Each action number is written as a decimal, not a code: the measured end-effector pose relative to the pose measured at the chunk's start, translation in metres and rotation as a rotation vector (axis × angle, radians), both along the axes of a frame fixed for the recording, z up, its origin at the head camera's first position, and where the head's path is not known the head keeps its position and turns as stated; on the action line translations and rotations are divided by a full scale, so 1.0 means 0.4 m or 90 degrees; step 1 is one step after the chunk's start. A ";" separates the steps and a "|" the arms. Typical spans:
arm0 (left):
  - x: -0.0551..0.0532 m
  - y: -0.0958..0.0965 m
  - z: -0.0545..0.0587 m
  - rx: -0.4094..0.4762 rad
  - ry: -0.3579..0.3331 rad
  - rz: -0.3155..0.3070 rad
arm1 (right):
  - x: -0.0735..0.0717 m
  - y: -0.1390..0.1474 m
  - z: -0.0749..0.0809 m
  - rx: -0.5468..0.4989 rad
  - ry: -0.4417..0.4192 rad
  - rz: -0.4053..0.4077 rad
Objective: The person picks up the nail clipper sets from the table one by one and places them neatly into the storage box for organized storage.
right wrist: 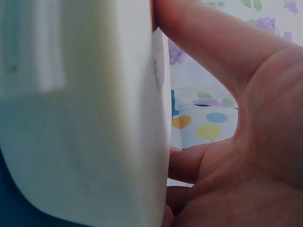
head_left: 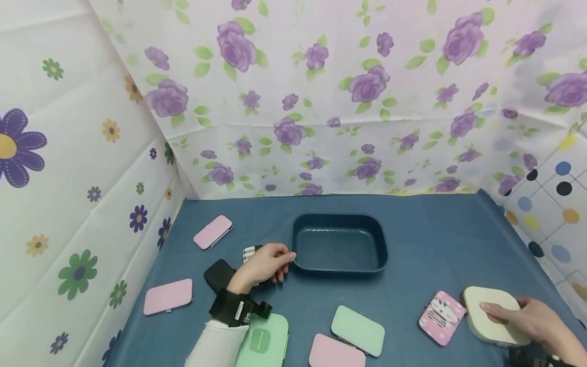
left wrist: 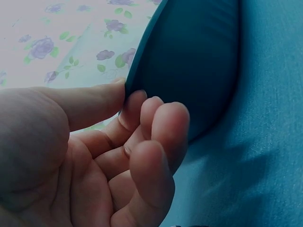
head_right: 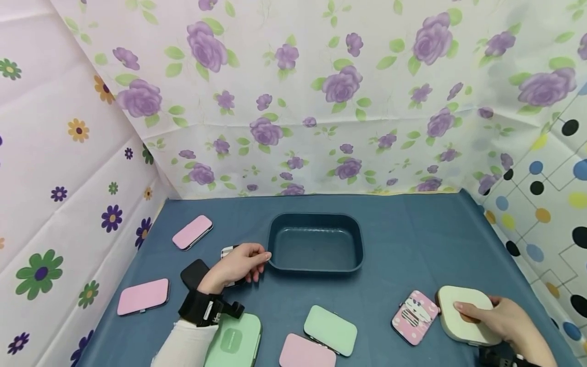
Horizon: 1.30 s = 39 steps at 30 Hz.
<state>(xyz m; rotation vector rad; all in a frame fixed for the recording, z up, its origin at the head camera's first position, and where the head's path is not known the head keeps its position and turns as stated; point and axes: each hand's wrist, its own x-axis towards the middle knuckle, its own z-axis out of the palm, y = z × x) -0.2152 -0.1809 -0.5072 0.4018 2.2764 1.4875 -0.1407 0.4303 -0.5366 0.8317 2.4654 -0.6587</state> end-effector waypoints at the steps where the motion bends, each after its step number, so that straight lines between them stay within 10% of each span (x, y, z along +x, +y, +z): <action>1: -0.001 0.000 0.001 0.000 0.000 -0.001 | 0.000 0.003 -0.003 0.000 0.000 -0.002; 39: -0.005 -0.002 -0.001 -0.020 0.011 0.004 | 0.025 0.046 -0.022 -0.105 0.034 -0.026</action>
